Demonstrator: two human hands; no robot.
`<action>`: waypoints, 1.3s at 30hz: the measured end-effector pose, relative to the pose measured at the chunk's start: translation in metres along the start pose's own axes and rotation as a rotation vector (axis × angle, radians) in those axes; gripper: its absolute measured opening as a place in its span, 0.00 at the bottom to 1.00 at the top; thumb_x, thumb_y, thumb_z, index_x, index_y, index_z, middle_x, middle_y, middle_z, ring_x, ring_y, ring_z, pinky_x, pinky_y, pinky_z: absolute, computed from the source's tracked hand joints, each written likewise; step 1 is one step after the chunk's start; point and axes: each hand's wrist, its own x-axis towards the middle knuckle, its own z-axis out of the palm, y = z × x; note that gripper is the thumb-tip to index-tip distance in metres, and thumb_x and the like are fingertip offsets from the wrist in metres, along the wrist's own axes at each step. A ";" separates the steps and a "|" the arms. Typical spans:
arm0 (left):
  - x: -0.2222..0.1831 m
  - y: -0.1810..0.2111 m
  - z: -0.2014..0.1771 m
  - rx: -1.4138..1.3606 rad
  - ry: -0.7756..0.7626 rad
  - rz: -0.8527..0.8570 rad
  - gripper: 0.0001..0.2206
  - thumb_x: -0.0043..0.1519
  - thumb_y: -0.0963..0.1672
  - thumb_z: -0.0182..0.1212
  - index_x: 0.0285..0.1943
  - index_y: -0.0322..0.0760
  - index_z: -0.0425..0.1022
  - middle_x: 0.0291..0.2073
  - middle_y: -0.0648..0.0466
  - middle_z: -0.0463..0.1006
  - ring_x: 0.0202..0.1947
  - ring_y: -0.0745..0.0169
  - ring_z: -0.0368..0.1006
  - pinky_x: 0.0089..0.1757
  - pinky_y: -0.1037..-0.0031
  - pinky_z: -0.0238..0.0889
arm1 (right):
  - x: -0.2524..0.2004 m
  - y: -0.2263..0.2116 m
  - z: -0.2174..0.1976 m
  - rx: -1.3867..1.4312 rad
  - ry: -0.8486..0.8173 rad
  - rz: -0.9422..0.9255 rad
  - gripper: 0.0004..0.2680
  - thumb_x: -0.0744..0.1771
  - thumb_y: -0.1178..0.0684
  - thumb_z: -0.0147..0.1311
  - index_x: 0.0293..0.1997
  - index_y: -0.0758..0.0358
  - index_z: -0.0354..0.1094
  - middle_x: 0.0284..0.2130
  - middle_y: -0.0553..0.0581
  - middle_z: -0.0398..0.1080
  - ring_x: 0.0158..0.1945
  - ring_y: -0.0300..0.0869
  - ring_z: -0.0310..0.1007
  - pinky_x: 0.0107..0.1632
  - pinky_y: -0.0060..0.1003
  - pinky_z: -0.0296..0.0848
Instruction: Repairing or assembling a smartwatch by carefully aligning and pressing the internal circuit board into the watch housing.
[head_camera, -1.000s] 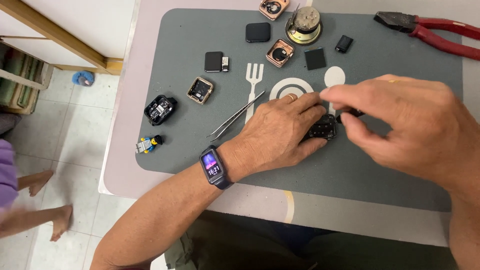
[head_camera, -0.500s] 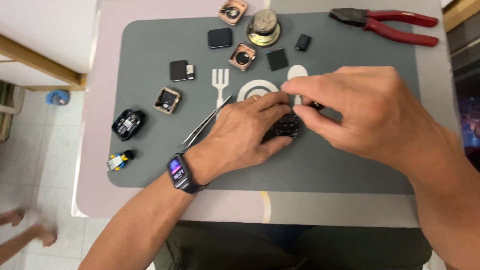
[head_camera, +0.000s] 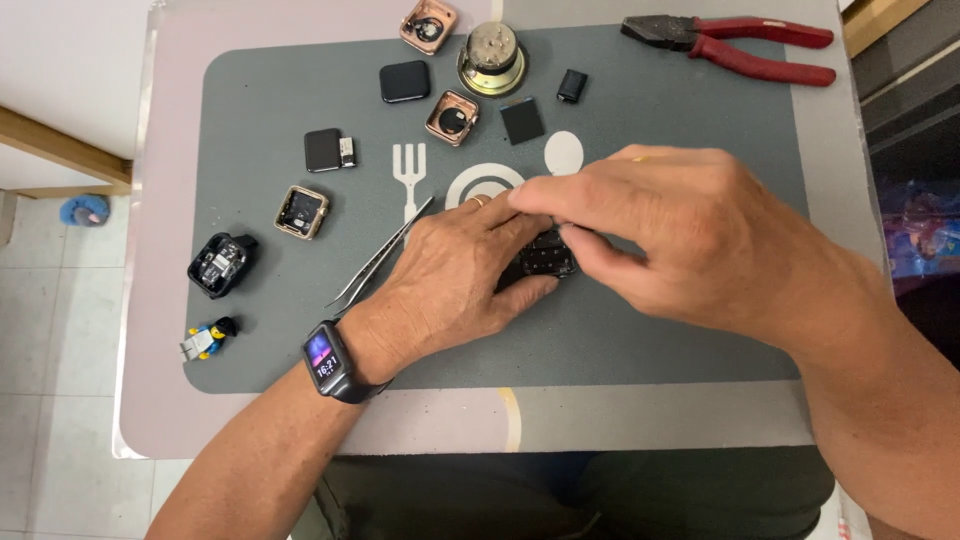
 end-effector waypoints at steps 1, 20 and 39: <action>0.000 0.001 0.000 0.001 0.002 0.008 0.19 0.63 0.49 0.63 0.55 0.31 0.75 0.50 0.45 0.76 0.36 0.44 0.73 0.37 0.58 0.68 | -0.001 0.001 0.002 -0.028 0.019 -0.009 0.12 0.67 0.72 0.61 0.55 0.67 0.72 0.34 0.55 0.75 0.31 0.46 0.74 0.38 0.38 0.75; -0.002 0.000 -0.001 -0.017 0.017 -0.003 0.17 0.60 0.47 0.65 0.53 0.33 0.74 0.52 0.50 0.76 0.39 0.45 0.74 0.38 0.57 0.69 | -0.004 0.001 0.007 -0.078 0.022 -0.016 0.13 0.67 0.72 0.60 0.55 0.67 0.73 0.32 0.56 0.73 0.32 0.47 0.74 0.37 0.39 0.74; -0.002 -0.003 0.004 0.000 0.030 0.023 0.18 0.61 0.49 0.64 0.54 0.34 0.75 0.56 0.49 0.74 0.41 0.46 0.75 0.39 0.58 0.70 | -0.004 -0.001 0.006 -0.092 -0.003 0.039 0.12 0.67 0.70 0.60 0.56 0.66 0.72 0.30 0.53 0.71 0.31 0.44 0.72 0.37 0.37 0.73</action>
